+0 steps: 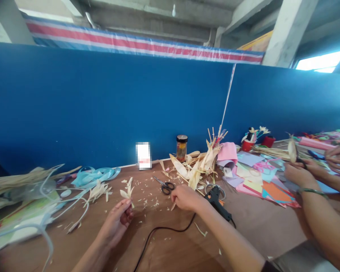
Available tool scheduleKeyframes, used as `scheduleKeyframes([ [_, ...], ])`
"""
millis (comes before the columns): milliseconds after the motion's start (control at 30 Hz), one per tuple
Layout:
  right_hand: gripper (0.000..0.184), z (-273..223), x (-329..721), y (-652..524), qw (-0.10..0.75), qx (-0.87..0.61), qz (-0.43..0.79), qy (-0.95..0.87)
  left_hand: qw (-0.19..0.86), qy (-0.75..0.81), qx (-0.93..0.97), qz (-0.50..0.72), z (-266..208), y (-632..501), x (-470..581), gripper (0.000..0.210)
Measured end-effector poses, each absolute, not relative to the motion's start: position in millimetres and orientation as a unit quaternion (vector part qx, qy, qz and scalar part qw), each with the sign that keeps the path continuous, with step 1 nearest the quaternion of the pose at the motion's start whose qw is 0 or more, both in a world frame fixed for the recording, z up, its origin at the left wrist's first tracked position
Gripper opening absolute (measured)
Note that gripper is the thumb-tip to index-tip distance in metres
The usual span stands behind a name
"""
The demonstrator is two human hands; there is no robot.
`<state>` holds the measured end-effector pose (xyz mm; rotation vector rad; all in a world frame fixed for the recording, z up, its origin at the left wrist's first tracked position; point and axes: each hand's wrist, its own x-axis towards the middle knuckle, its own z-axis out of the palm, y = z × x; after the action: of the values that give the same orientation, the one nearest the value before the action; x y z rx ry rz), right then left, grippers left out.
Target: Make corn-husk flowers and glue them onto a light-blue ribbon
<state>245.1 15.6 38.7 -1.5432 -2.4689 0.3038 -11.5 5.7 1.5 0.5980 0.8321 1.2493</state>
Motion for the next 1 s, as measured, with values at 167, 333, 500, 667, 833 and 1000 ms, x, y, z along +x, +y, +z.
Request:
scheduleKeyframes([
  [167,0.027,42,243,21,0.11,-0.518,0.089,-0.844,0.692,0.377,0.268,0.554,3,4,-10,0.019],
  [333,0.028,52,256,-1,0.158,-0.54,0.059,-0.824,0.691,0.379,0.266,0.555,3,3,-10,0.02],
  [500,0.023,37,305,-48,0.199,-0.617,-0.033,-0.76,0.692,0.375,0.261,0.559,2,2,-9,0.02],
  [667,0.02,4,343,-80,0.157,-0.711,-0.125,-0.674,0.695,0.374,0.268,0.553,2,2,-6,0.019],
  [833,0.015,-9,348,-83,0.135,-0.741,-0.125,-0.646,0.699,0.375,0.275,0.543,0,1,-6,0.018],
  [1000,0.016,-20,356,-77,0.144,-0.748,-0.105,-0.639,0.699,0.374,0.274,0.545,-1,1,-7,0.018],
])
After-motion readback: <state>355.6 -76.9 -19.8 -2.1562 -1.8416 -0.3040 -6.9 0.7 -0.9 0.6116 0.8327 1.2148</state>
